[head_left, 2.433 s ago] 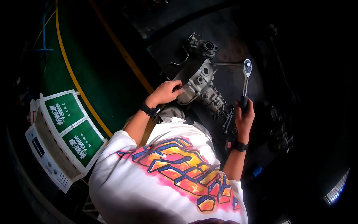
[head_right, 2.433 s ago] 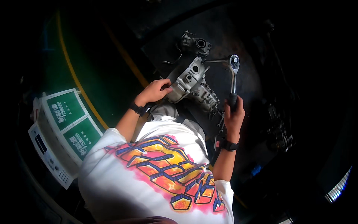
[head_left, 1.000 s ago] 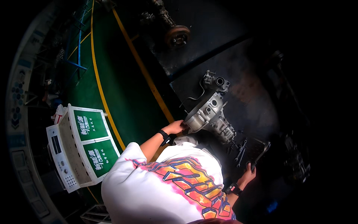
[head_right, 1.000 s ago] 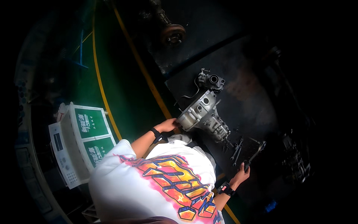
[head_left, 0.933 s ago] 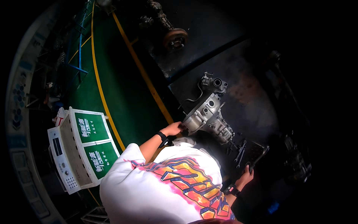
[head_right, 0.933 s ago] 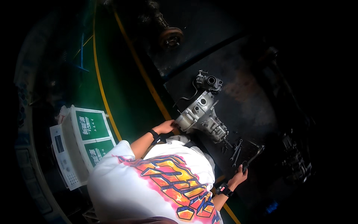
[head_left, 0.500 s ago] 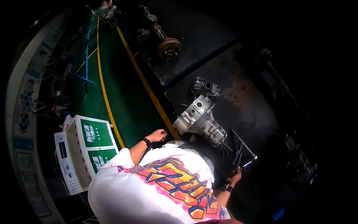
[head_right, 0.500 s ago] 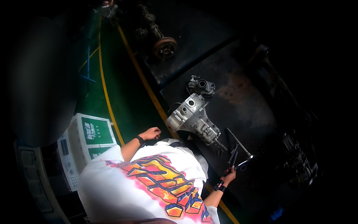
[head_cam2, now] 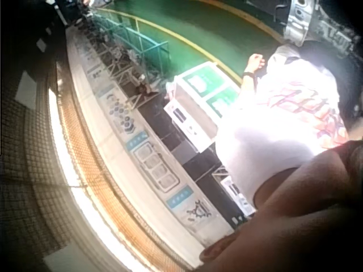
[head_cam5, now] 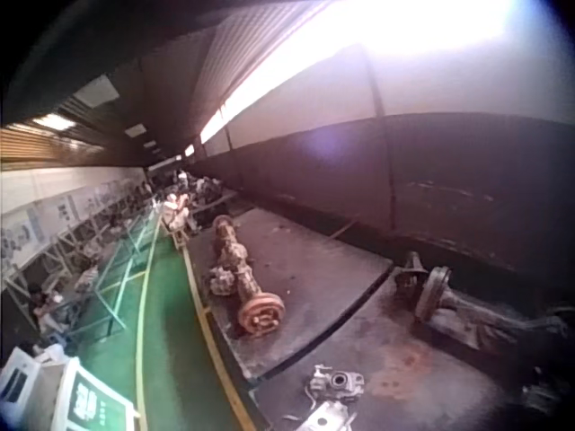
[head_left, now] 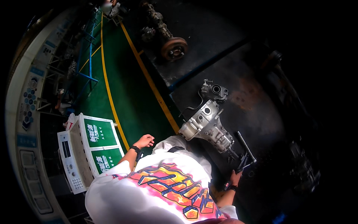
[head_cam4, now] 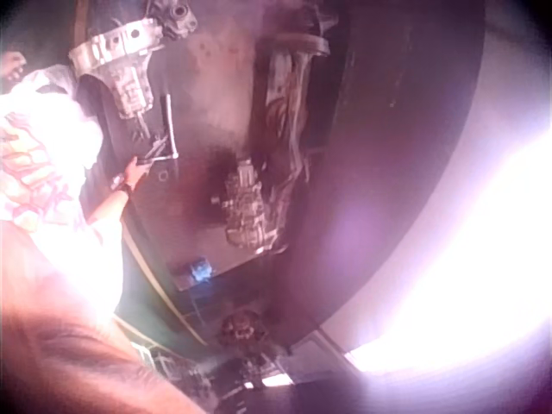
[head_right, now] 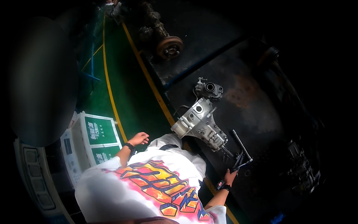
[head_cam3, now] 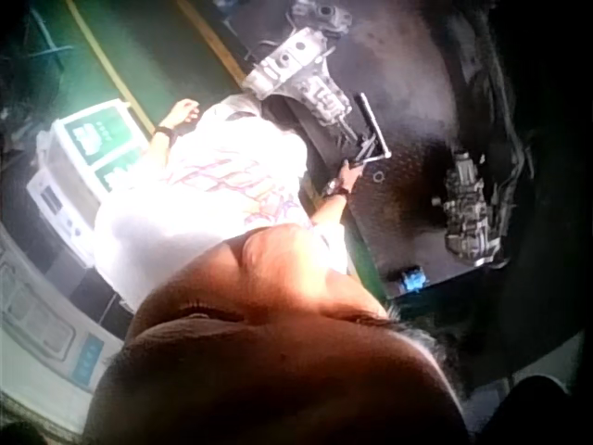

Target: The person works on a transmission housing on a workbench by using a socket wrench to tighten or loosen bolts, then picks up and positions a long metal rod into an opening on the housing.

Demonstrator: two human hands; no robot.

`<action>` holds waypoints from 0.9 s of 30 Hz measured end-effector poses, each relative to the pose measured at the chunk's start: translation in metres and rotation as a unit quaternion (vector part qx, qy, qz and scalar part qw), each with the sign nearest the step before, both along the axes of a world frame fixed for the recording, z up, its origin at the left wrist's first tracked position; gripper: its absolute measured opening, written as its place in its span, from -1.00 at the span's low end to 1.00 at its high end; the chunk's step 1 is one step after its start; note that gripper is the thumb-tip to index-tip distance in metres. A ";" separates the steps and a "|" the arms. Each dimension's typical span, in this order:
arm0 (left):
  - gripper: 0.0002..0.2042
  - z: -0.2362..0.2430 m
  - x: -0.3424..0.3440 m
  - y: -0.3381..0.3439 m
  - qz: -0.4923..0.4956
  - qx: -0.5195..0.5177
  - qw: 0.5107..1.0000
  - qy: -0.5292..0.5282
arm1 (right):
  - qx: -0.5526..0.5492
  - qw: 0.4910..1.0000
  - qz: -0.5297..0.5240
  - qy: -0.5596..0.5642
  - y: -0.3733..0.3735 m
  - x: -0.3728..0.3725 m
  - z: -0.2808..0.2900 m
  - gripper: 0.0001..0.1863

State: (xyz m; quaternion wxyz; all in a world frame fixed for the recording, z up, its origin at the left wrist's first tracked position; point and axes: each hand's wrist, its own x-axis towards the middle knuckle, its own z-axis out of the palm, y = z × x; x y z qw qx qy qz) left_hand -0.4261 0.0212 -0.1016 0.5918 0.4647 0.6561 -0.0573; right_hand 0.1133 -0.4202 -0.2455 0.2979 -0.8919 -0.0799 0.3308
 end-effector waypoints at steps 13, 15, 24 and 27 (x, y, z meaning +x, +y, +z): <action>-0.78 -0.110 -0.090 0.220 -0.066 0.016 0.986 -0.155 | 0.113 0.989 -0.037 -0.087 0.192 -0.047 0.228 -0.53; -0.78 -0.115 -0.126 0.257 -0.065 0.052 0.987 -0.138 | 0.163 0.984 -0.015 -0.074 0.289 -0.071 0.334 -0.56; -0.81 -0.085 -0.269 0.375 -0.005 0.084 0.994 -0.065 | 0.289 0.921 0.260 -0.012 0.737 -0.129 0.475 -0.57; -0.79 -0.066 -0.276 0.410 0.091 0.025 0.992 -0.080 | 0.301 0.910 0.277 0.075 0.853 -0.122 0.426 -0.53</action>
